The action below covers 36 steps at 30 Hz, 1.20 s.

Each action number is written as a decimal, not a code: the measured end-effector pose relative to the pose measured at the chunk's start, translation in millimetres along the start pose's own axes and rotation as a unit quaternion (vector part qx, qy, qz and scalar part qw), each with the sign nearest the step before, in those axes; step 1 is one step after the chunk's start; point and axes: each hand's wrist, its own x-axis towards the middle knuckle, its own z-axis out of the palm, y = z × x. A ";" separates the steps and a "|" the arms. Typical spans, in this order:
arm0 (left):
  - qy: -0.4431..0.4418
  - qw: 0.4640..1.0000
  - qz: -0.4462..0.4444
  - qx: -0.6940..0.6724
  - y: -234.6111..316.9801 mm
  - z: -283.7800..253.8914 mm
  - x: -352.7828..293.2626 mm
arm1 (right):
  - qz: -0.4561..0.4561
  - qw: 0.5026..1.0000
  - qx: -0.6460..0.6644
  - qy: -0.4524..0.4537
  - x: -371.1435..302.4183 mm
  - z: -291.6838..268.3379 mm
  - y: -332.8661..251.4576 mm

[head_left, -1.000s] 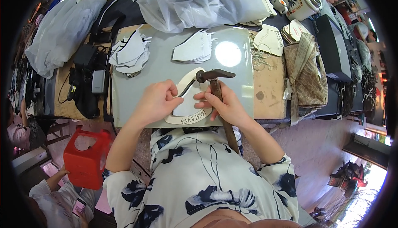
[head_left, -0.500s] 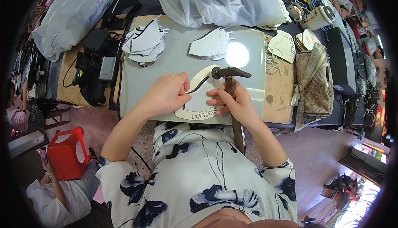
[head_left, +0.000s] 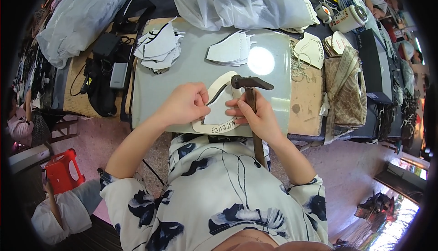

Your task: Hammering and assembling shoe components on a workbench in a factory.

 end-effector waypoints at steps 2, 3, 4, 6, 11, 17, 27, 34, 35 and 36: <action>-0.007 1.000 -0.007 -0.028 -1.7 0.9 0.8 | 0.009 1.000 0.008 0.010 -0.8 -0.1 -0.6; -0.014 0.998 -0.013 -0.055 -2.0 1.2 1.3 | 0.009 1.000 0.009 0.010 -0.9 -0.3 -0.5; -0.014 0.998 -0.014 -0.056 -2.2 1.0 1.5 | 0.007 1.000 0.010 0.008 -1.0 -0.5 -0.5; -0.025 0.999 -0.010 -0.041 -1.9 -0.4 1.1 | 0.004 1.000 0.011 0.005 -1.0 -0.9 0.3; -0.032 0.999 0.009 -0.002 2.1 -1.7 -0.4 | -0.004 1.000 -0.013 0.001 -1.7 -0.1 0.8; 0.016 0.988 0.043 0.148 11.2 4.6 -6.8 | -0.014 1.000 -0.005 0.002 -3.9 0.2 -0.1; 0.211 0.854 0.322 0.351 -19.7 57.4 -29.8 | -0.018 1.000 -0.005 -0.016 -1.0 -5.5 3.9; 0.116 0.830 0.319 0.442 -28.2 52.9 -27.3 | -0.021 0.999 -0.019 0.026 -4.7 -42.1 -12.8; 0.100 0.826 0.330 0.445 -26.7 49.9 -26.0 | -0.017 0.996 -0.087 0.027 -5.0 -51.0 -18.0; 0.098 0.826 0.332 0.445 -25.2 48.1 -23.8 | -0.014 0.988 -0.154 0.027 -4.9 -55.4 -21.8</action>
